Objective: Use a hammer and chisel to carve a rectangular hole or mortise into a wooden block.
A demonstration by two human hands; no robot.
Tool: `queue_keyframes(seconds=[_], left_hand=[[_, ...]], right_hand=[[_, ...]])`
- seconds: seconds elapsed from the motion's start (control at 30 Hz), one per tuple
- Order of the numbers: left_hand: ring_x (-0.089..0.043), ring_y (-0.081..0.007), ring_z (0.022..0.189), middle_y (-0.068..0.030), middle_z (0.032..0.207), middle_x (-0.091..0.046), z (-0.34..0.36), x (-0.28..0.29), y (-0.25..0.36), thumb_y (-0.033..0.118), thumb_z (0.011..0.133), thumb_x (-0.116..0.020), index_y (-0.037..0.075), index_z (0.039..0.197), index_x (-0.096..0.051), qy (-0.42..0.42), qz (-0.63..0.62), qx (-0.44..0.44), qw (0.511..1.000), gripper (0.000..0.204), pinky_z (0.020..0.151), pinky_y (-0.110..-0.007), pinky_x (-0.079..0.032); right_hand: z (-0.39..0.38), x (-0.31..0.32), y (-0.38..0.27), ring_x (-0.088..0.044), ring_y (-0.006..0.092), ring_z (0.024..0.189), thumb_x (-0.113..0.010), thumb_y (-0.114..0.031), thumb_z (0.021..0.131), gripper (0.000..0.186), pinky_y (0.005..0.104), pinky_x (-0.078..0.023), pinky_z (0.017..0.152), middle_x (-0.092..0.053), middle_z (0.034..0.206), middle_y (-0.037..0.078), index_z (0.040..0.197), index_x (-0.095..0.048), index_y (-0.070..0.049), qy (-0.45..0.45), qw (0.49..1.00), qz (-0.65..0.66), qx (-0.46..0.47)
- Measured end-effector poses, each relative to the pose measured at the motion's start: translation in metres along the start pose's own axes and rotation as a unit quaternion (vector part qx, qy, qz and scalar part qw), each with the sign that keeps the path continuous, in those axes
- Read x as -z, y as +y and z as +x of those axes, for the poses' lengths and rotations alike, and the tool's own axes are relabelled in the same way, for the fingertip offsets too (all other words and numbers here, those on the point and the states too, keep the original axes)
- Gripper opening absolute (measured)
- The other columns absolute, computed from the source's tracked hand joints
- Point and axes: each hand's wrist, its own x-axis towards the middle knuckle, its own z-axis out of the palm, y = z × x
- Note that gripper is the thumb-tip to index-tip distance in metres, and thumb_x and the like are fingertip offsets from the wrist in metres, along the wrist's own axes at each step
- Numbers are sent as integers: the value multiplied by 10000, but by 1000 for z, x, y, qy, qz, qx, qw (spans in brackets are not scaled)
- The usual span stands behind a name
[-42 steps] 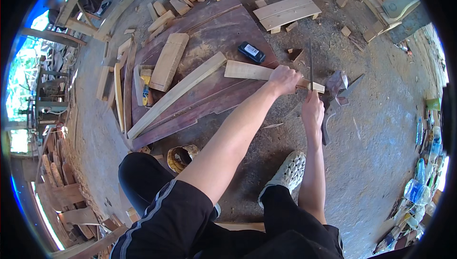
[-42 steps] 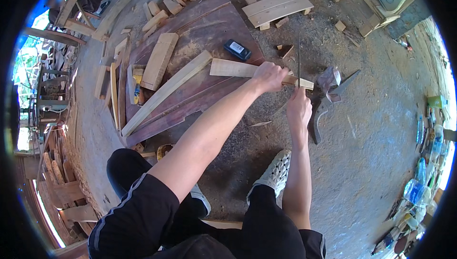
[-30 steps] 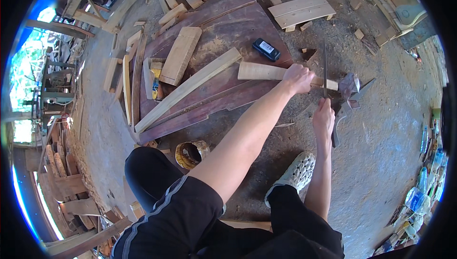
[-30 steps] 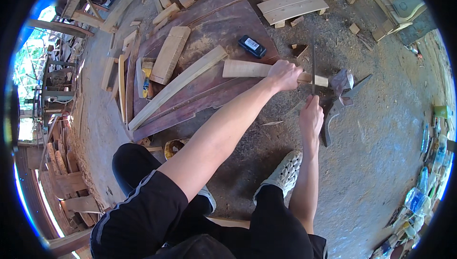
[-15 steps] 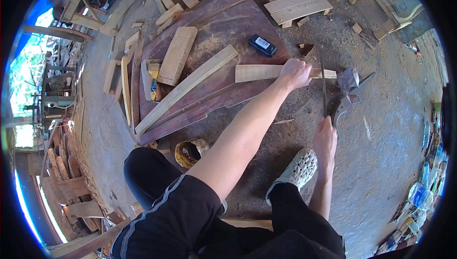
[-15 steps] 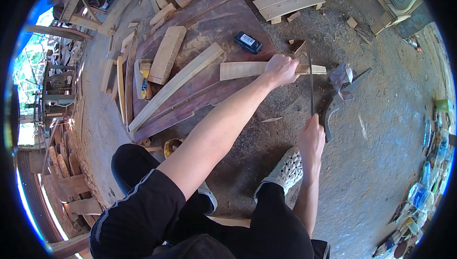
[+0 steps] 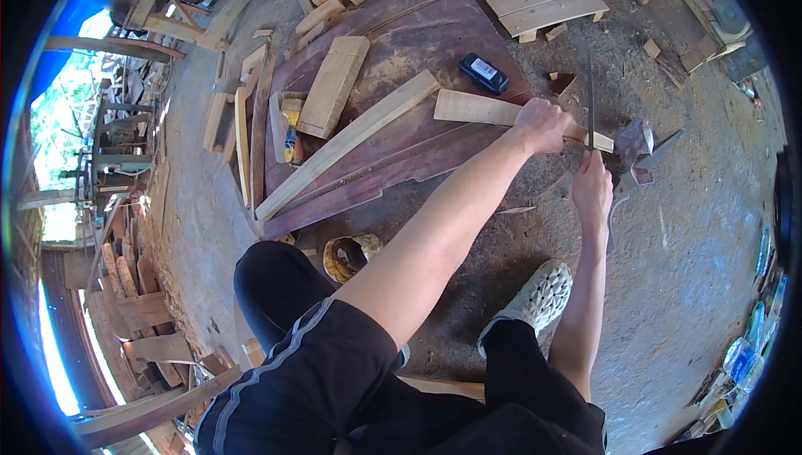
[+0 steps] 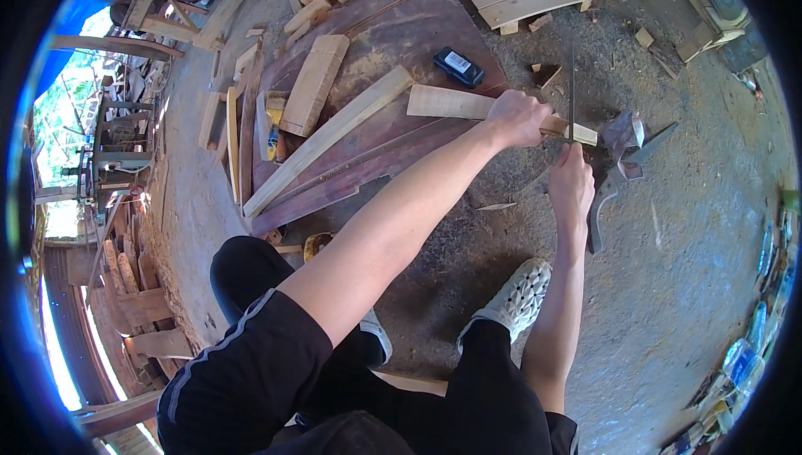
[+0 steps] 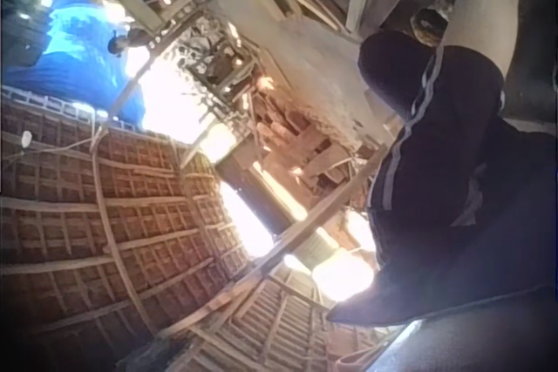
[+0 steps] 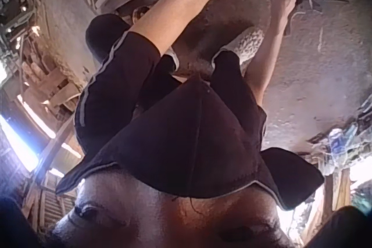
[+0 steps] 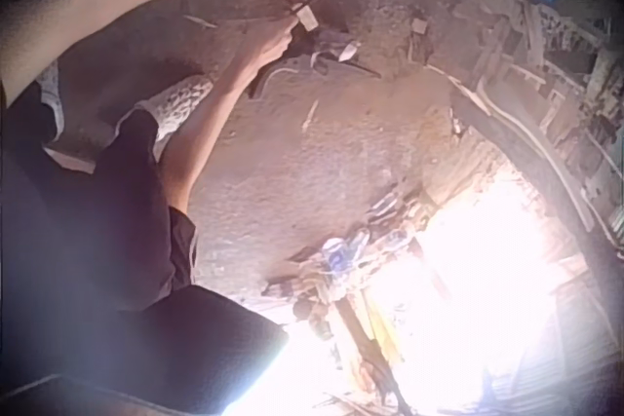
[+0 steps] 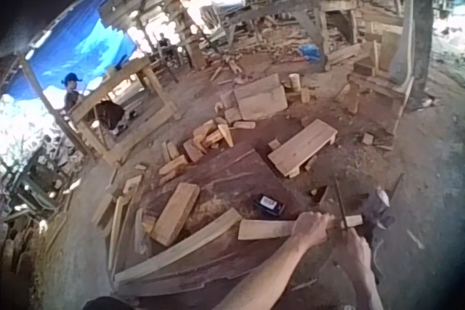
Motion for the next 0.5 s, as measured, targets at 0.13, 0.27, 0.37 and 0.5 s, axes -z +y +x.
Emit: queue_keyframes(seconds=[0.13,0.27,0.37,0.5], left_hand=[[-723,-312,766,-156,782,-723,-4,-1,2,244,723,-681,96,834,-713,25,-12,-5,1000,188,699,-413,-565],[-724,-311,763,-156,775,-722,-1,-2,0,266,739,-683,86,827,-714,21,-6,-5,1000,203,691,-409,-564],[-723,-309,748,-154,768,-721,0,-2,8,294,765,-690,72,810,-710,31,-32,35,998,227,676,-405,-563],[-720,-305,726,-150,751,-717,5,-7,0,317,783,-701,64,795,-707,40,-14,44,998,254,659,-408,-559]], right_hand=[[-9,-6,0,-646,492,836,-346,-330,1057,353,589,-501,717,-669,847,286,1010,-530,-31,34,999,-8,6],[-9,-19,-1,-659,476,758,-361,-312,1057,326,565,-527,652,-666,778,263,975,-511,-33,79,997,-10,9],[-22,-24,11,-672,451,726,-381,-283,1054,277,547,-540,610,-661,745,255,983,-497,-42,92,993,-47,56],[-86,-57,25,-677,429,661,-407,-253,1045,230,534,-543,555,-654,704,249,986,-463,-38,68,996,-47,44]])
